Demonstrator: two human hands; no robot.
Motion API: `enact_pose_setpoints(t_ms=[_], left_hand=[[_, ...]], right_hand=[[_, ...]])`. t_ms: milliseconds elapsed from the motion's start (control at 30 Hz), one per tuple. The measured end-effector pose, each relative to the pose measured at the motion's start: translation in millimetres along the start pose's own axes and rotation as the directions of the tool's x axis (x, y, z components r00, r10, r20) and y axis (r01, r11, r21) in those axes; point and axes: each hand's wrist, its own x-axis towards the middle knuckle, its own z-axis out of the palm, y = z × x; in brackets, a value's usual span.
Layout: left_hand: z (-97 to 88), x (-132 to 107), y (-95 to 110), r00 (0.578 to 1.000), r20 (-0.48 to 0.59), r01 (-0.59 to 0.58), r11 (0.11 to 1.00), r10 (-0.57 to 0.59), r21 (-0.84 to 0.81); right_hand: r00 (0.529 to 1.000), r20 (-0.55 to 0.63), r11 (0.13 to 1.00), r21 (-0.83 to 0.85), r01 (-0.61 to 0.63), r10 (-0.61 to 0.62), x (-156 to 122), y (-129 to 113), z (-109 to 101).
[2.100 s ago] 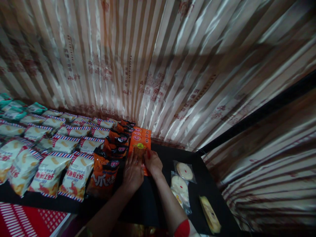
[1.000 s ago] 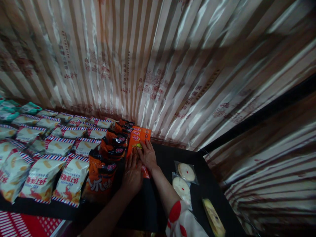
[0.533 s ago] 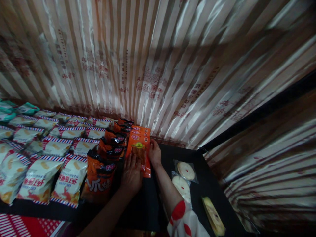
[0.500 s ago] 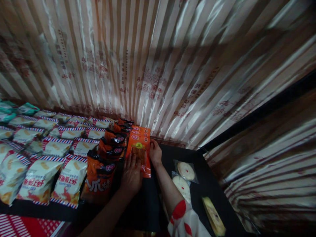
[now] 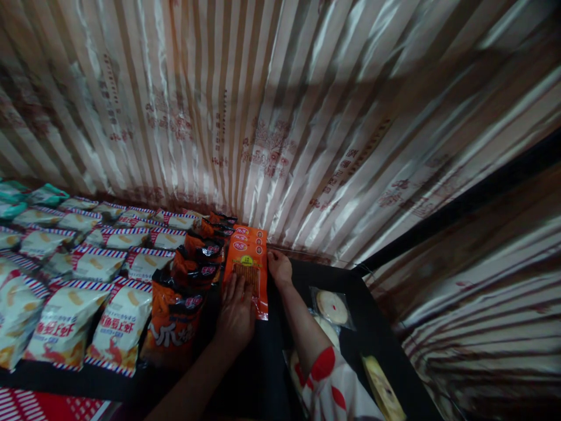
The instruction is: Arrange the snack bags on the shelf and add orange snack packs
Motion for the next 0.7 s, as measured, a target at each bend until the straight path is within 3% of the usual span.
enact_pose_setpoints(t_ms=[267, 700], left_hand=[[0.9, 0.4, 0.1, 0.999, 0.032, 0.007, 1.0, -0.007, -0.003], [1.3, 1.0, 0.3, 0.999, 0.047, 0.013, 1.0, -0.014, 0.009]], right_hand=[[0.994, 0.112, 1.0, 0.016, 0.0, -0.002, 18.0, 4.1, -1.5], [0.988, 0.156, 0.999, 0.025, -0.023, 0.019, 25.8, 4.9, 2.5]])
